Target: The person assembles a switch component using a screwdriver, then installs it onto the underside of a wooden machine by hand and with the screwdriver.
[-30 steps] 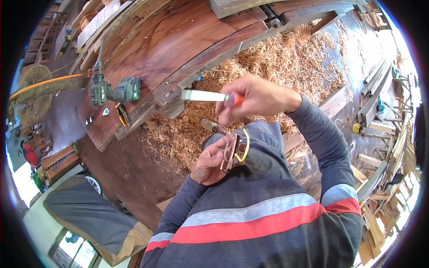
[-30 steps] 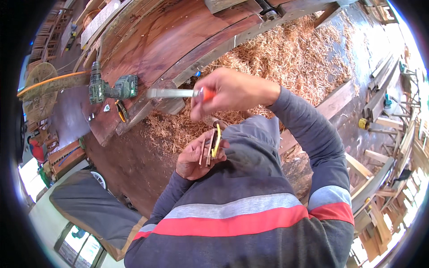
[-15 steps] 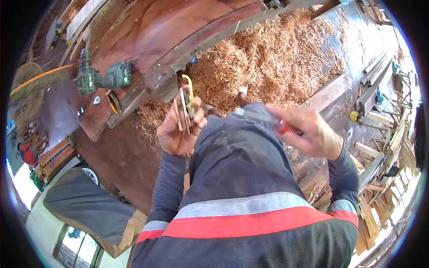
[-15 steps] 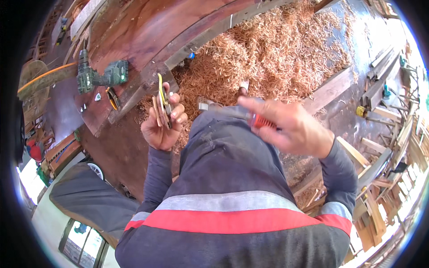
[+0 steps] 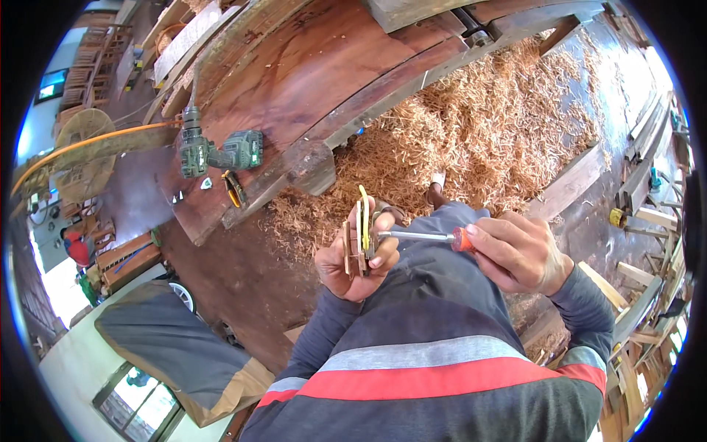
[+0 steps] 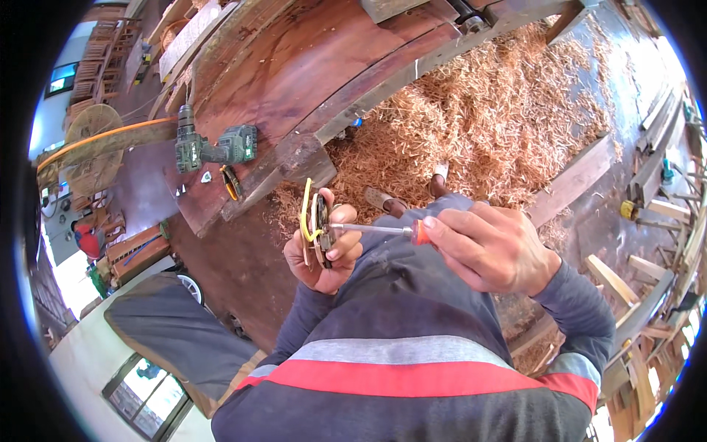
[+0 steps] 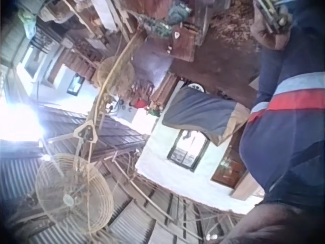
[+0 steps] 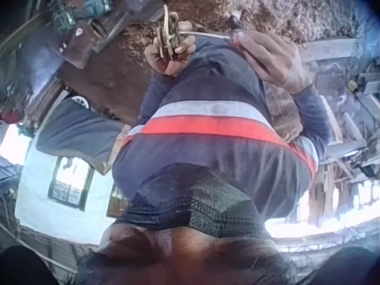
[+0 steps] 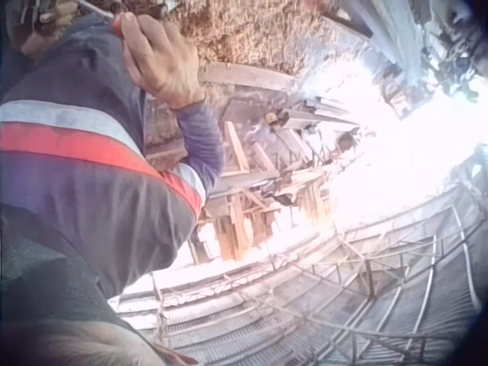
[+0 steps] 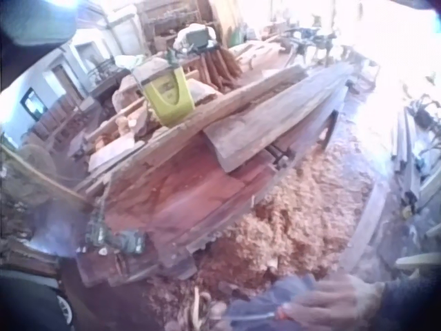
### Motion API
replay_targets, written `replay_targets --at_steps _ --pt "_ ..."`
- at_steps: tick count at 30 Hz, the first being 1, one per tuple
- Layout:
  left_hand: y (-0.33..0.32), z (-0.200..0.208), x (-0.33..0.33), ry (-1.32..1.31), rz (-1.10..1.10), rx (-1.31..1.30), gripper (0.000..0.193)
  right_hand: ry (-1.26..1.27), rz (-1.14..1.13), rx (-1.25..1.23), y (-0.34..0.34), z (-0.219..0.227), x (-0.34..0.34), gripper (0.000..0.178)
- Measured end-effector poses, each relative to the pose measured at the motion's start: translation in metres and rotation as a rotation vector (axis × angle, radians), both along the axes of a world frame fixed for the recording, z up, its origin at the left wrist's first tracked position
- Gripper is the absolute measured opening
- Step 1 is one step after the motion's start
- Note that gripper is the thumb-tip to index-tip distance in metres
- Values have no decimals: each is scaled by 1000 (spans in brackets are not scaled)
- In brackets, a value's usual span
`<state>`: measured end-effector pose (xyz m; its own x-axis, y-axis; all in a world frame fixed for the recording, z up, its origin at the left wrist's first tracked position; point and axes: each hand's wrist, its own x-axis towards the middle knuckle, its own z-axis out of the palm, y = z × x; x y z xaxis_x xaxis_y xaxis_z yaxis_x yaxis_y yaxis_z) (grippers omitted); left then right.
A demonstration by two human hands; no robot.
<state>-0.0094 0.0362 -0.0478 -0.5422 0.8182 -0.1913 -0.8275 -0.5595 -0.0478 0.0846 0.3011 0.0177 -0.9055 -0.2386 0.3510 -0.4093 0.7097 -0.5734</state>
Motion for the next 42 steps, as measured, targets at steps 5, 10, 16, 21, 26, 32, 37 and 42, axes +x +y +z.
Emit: replay_targets --at_steps 5,10,16,21,26,32,37,42 --pt "4 6 1 44 -10 1 67 71 39 55 3 1 -2 50" --pt "7 9 6 -32 16 64 67 86 37 27 2 1 -1 46" --pt "11 11 3 -16 -14 70 63 200 -10 129 2 9 3 43" --pt "12 13 1 18 -34 91 64 -72 -9 -227 3 5 5 48" --pt "10 14 1 -29 -43 3 71 174 3 54 3 10 2 47" --pt "8 16 0 -58 -14 42 70 119 -3 8 -3 17 -1 45" --pt "5 15 -1 -10 -14 48 71 -162 15 -369 -5 10 -1 48" --pt "4 15 -2 19 -18 13 72 65 47 -19 -5 15 -3 51"
